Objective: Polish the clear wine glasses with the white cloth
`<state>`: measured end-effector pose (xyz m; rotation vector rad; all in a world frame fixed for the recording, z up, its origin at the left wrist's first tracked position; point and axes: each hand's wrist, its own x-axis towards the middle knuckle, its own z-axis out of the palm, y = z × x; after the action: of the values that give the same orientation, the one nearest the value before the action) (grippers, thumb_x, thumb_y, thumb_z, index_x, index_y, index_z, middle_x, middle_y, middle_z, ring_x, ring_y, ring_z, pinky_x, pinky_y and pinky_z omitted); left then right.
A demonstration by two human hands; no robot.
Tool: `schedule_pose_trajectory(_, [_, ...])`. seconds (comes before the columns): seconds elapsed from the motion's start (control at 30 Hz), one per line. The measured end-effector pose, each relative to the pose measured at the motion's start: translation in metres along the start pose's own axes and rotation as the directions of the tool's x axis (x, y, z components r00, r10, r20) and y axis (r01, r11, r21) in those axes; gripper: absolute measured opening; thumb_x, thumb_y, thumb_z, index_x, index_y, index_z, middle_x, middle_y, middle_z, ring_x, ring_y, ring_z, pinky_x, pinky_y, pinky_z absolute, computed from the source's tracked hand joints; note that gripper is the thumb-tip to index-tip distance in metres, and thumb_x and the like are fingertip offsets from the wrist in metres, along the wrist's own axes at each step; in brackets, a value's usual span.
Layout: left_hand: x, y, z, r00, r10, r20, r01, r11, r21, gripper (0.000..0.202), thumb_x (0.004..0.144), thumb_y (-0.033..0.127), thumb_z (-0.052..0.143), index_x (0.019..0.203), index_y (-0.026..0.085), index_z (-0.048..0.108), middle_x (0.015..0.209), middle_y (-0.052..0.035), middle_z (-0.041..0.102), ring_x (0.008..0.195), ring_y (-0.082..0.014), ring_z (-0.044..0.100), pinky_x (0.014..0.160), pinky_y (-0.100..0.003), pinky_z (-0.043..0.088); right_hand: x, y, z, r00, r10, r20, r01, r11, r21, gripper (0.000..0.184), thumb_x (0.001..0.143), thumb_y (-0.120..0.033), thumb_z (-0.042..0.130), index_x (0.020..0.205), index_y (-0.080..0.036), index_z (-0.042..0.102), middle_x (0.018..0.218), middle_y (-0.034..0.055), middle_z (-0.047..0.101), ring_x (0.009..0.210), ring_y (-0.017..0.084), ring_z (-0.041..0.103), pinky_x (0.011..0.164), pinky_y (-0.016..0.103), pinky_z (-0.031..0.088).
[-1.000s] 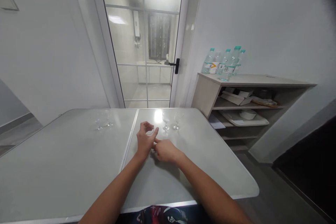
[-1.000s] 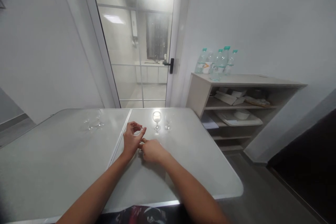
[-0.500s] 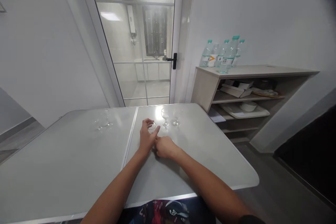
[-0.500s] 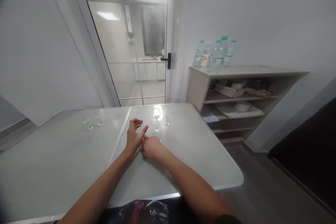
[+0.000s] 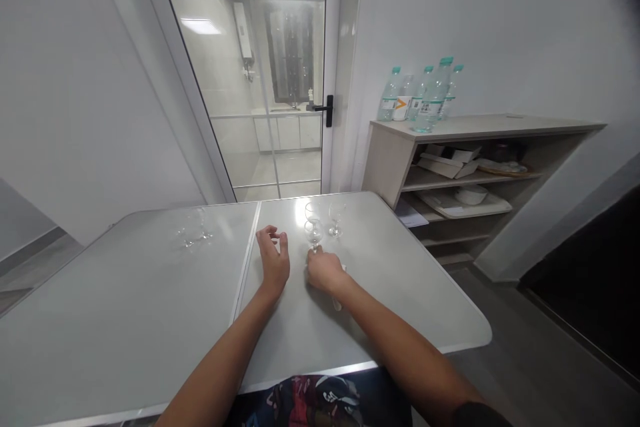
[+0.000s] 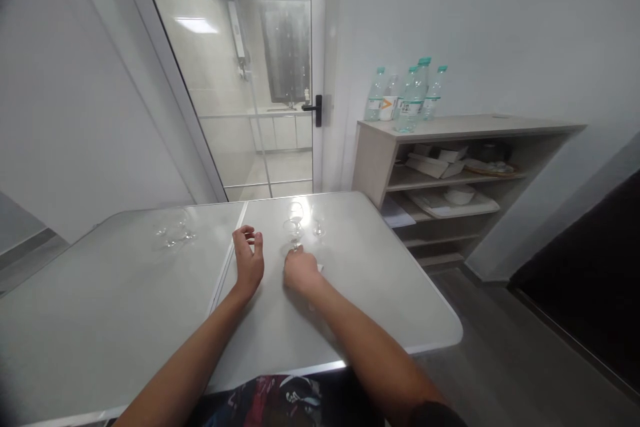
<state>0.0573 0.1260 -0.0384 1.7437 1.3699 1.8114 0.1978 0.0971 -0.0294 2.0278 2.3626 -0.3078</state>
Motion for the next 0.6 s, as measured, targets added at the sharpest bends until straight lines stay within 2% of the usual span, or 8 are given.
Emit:
schedule_pose_trajectory(0.1, [-0.001, 0.003, 0.000, 1.000, -0.009, 0.009, 0.009, 1.000, 0.000, 0.018, 0.101, 0.039, 0.051, 0.110, 0.023, 0.049, 0.110, -0.0069, 0.051, 0.092, -0.0199, 0.056, 0.084, -0.038, 0.048, 0.005, 0.015, -0.004, 0.995, 0.103, 0.016, -0.103, 0.994, 0.023, 0.062, 0.079, -0.019, 0.067, 0.138, -0.003, 0.058, 0.136, 0.0361, 0.059, 0.119, 0.039, 0.066, 0.092, 0.043, 0.055])
schedule_pose_trajectory(0.27, [-0.002, 0.006, -0.001, 0.999, -0.033, 0.039, 0.033, 0.999, 0.015, 0.016, 0.101, 0.037, 0.050, 0.109, 0.023, 0.049, 0.110, -0.0063, 0.050, 0.093, -0.0198, 0.056, 0.084, -0.038, 0.047, 0.010, 0.036, -0.011, 0.976, 0.215, 0.034, -0.217, 0.974, 0.069, 0.061, 0.070, -0.030, 0.080, 0.127, -0.012, 0.067, 0.122, 0.0296, 0.068, 0.122, 0.042, 0.064, 0.089, 0.047, 0.055])
schedule_pose_trajectory(0.47, [-0.001, 0.004, -0.001, 0.999, -0.029, 0.043, 0.029, 1.000, 0.012, 0.015, 0.101, 0.037, 0.051, 0.107, 0.023, 0.050, 0.108, -0.0062, 0.050, 0.092, -0.0198, 0.056, 0.082, -0.037, 0.047, 0.012, 0.039, -0.015, 0.966, 0.256, 0.034, -0.259, 0.959, 0.115, 0.050, 0.067, -0.034, 0.084, 0.113, -0.017, 0.074, 0.113, 0.0264, 0.072, 0.117, 0.041, 0.066, 0.087, 0.047, 0.054])
schedule_pose_trajectory(0.6, [-0.001, 0.003, -0.001, 0.999, -0.023, 0.048, 0.023, 1.000, 0.001, 0.014, 0.101, 0.036, 0.050, 0.105, 0.022, 0.052, 0.107, -0.0062, 0.050, 0.091, -0.0196, 0.055, 0.081, -0.035, 0.048, 0.006, 0.037, -0.021, 0.960, 0.279, 0.008, -0.278, 0.953, 0.119, 0.041, 0.071, -0.031, 0.082, 0.108, -0.016, 0.074, 0.105, 0.0247, 0.074, 0.112, 0.039, 0.069, 0.086, 0.044, 0.053])
